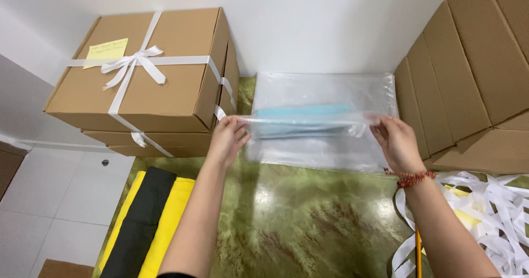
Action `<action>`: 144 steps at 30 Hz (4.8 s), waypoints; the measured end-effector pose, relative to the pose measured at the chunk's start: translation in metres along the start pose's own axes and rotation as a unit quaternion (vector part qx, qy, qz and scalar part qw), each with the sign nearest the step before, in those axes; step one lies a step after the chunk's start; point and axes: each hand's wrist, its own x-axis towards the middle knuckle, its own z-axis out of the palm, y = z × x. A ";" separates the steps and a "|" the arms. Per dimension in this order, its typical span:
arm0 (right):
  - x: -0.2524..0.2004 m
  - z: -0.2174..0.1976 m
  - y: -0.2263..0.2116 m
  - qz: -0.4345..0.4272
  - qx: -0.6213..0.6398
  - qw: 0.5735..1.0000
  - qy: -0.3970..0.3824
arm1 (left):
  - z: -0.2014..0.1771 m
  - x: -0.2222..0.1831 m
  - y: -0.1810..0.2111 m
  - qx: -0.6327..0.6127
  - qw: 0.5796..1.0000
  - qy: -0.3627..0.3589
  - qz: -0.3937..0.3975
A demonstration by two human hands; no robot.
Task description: The person places a blue item wrapped in bubble wrap into a cardboard box and closes the lid. They then tie a white ribbon around the box, creating a bow on top.
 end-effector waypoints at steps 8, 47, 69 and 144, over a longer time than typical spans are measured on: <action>-0.135 -0.065 0.062 0.093 -0.164 0.981 0.047 | -0.063 -0.122 -0.109 0.056 0.993 0.026 -0.101; -0.116 -0.055 0.089 0.145 -0.241 0.958 -0.056 | -0.055 -0.137 -0.152 0.254 0.967 0.026 0.001; -0.077 -0.072 0.137 0.037 -0.583 0.808 -0.075 | -0.046 -0.073 -0.193 0.417 0.902 0.110 0.023; -0.239 0.001 0.147 -0.424 -0.626 0.647 -0.096 | 0.022 -0.193 -0.246 0.676 0.611 -0.027 0.412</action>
